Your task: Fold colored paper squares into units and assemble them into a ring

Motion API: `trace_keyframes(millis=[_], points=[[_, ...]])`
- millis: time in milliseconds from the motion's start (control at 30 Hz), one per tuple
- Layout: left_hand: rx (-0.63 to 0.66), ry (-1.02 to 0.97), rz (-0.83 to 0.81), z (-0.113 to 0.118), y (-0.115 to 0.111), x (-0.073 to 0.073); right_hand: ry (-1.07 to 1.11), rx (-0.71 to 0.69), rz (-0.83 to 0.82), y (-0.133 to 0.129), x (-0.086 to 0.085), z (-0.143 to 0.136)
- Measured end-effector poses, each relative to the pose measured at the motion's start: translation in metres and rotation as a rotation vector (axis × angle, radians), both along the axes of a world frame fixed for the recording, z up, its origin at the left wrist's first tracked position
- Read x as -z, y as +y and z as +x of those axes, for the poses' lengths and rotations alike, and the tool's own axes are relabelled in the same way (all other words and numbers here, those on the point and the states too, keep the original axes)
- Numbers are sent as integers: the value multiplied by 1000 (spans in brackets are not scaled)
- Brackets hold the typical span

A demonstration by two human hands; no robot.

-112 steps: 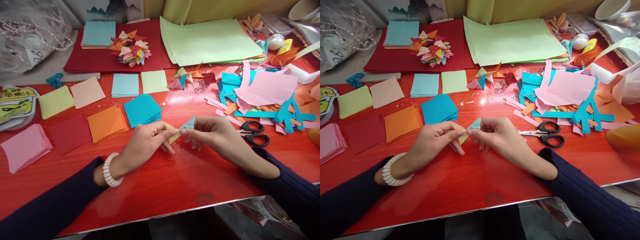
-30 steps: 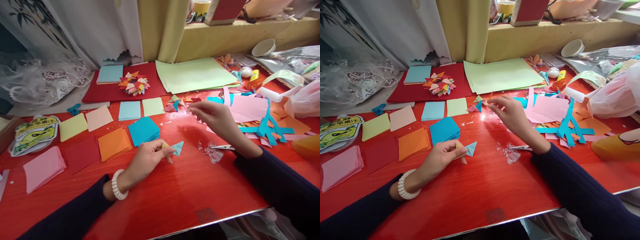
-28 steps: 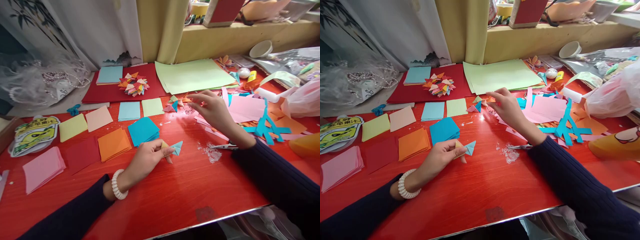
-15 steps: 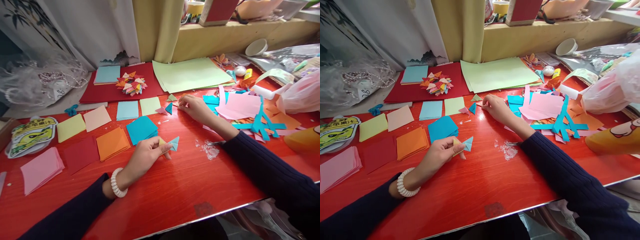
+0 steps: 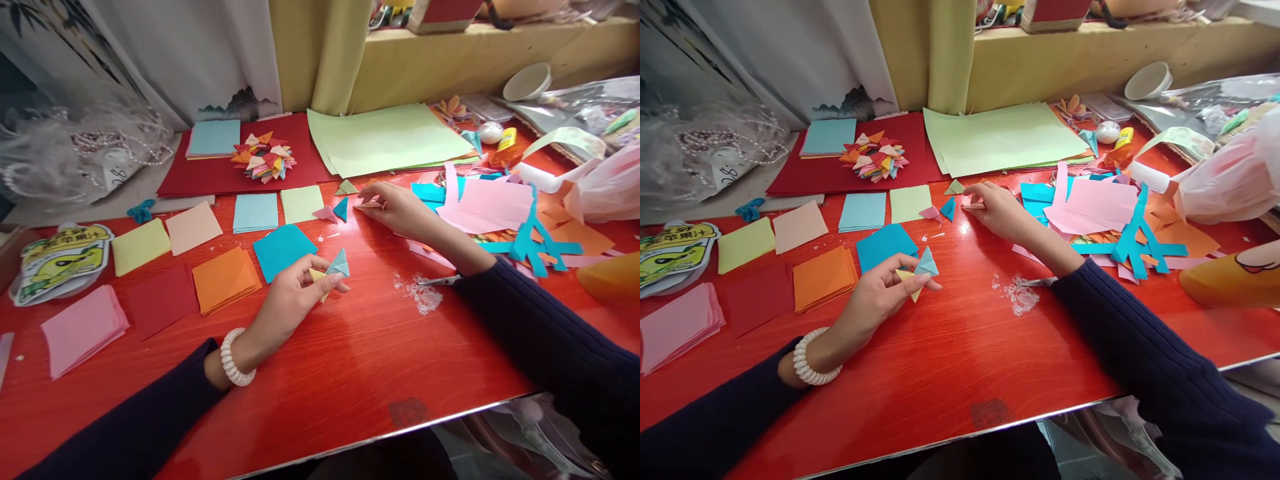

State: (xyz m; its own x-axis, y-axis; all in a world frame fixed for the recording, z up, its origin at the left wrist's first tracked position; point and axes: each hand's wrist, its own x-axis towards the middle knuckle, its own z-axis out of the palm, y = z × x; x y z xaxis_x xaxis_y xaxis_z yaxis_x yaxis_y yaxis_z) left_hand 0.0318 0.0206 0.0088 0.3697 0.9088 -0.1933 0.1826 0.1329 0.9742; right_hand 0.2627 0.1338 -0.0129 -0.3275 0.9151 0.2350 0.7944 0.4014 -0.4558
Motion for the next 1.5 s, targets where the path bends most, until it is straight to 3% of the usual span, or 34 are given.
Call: trace_keyframes(millis=[200, 367, 533, 733, 900, 1033, 1500], points=[[23, -78, -31, -1, -2, -4, 79, 38, -61, -17, -15, 0], [-12, -78, 19, -2, 0, -2, 501, -33, -402, -59, -40, -11], [-61, -110, 0, -4, 0, -2, 815, -63, -622, -99, -47, -32], [-11, -185, -29, -3, -1, -3, 906, -8, -541, -112, -50, -44], [-16, -169, -14, -3, -1, -4, 921, -41, -647, -117, -51, -50], [-11, -160, 7, -4, -1, -4, 942, -31, -638, -121, -50, -52], [-29, -238, 52, -3, -4, -2, 630, -88, -206, -128, -48, -54]])
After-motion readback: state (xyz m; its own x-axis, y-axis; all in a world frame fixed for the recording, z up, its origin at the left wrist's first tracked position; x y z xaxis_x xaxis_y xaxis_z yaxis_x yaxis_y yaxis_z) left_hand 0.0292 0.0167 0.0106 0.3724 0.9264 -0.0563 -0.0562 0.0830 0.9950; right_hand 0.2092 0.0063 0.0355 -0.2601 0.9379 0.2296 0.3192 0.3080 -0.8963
